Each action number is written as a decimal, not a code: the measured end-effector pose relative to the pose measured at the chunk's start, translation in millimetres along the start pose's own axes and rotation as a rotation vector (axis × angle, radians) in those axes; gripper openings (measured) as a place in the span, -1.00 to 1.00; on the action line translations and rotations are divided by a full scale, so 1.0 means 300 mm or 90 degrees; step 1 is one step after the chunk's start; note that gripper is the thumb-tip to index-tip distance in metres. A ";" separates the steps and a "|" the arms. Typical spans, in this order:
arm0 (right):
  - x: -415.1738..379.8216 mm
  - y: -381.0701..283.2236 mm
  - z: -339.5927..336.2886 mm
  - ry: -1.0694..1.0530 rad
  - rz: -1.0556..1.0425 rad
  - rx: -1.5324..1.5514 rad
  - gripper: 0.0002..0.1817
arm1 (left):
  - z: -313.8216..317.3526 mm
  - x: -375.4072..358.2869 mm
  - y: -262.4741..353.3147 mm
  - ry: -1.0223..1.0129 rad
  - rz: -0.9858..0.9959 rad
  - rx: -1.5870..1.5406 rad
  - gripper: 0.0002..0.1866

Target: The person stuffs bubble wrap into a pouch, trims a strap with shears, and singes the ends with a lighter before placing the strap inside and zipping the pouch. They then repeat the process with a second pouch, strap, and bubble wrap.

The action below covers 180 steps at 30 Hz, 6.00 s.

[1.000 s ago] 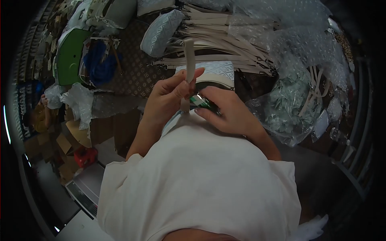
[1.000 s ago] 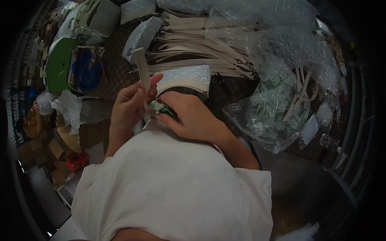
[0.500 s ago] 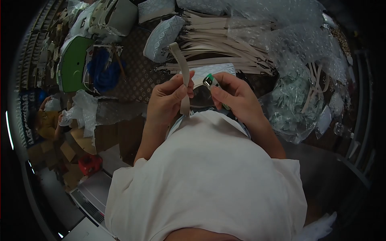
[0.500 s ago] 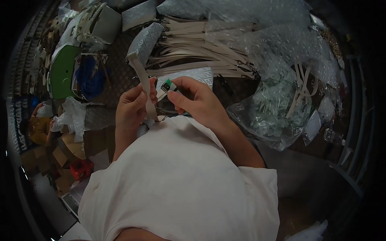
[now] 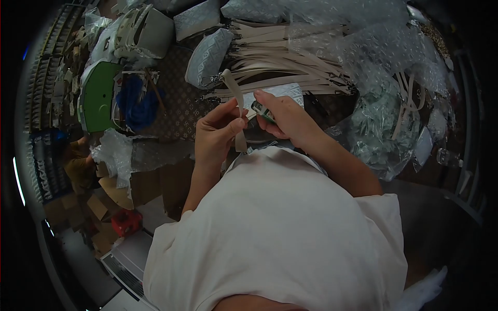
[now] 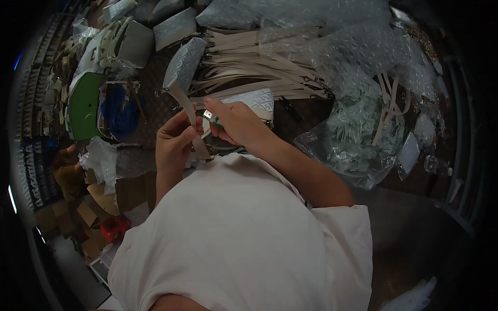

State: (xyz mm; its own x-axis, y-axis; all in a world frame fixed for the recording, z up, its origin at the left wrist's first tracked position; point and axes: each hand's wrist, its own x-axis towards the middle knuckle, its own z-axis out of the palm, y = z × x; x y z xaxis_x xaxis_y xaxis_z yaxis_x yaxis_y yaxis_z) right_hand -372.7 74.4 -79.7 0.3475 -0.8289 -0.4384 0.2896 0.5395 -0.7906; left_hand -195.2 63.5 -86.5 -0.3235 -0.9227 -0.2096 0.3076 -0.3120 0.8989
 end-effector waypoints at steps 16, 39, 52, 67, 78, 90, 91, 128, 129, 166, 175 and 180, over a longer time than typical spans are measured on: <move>0.030 0.012 0.041 0.035 0.020 0.048 -0.48 | -0.023 0.009 -0.015 -0.013 0.017 -0.030 -0.44; -0.001 0.397 -0.515 0.777 -0.285 -1.084 -0.72 | -0.009 -0.014 0.036 -0.092 -0.124 -0.177 -0.66; 0.047 0.100 0.073 -0.192 -0.176 -0.184 -0.75 | -0.076 0.021 0.131 0.028 0.149 -0.195 -0.83; -0.089 -0.249 0.008 -0.189 -0.261 -0.302 -0.72 | -0.089 -0.024 0.091 -0.371 0.043 0.186 -0.62; -0.009 -0.097 -0.269 0.073 -0.360 -0.681 -0.80 | -0.163 -0.011 0.256 -0.405 0.059 -0.655 -0.71; -0.071 -0.155 -0.132 -0.035 -0.396 -0.669 -0.83 | -0.072 -0.004 0.067 -0.459 -0.105 0.259 -0.66; -0.057 -0.148 -0.144 -0.030 -0.395 -0.668 -0.83 | -0.074 -0.009 0.074 -0.498 -0.150 0.172 -0.64; 0.212 0.227 -0.147 0.182 -0.308 -1.133 -0.67 | -0.189 -0.019 -0.031 -0.144 0.016 0.036 -0.65; 0.219 0.215 -0.136 0.198 -0.217 -1.122 -0.75 | -0.189 -0.033 -0.032 -0.150 -0.050 0.140 -0.65; 0.237 0.215 -0.172 0.087 -0.186 -0.998 -0.88 | -0.062 0.175 -0.293 -0.360 -0.162 1.091 -0.80; 0.223 0.220 -0.138 0.042 -0.161 -1.070 -0.86 | -0.085 0.102 -0.143 -0.394 0.093 1.032 -0.86; 0.221 0.217 -0.151 0.051 -0.170 -1.080 -0.85 | -0.152 0.157 -0.243 -0.399 0.049 1.062 -0.89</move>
State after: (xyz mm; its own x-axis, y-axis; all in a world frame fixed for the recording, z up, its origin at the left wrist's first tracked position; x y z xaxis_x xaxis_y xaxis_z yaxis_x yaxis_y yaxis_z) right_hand -371.2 47.9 -179.5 0.3935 -0.8957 -0.2068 -0.8846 -0.3076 -0.3506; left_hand -192.0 32.5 -179.5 -0.7351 -0.5823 -0.3473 -0.6780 0.6281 0.3819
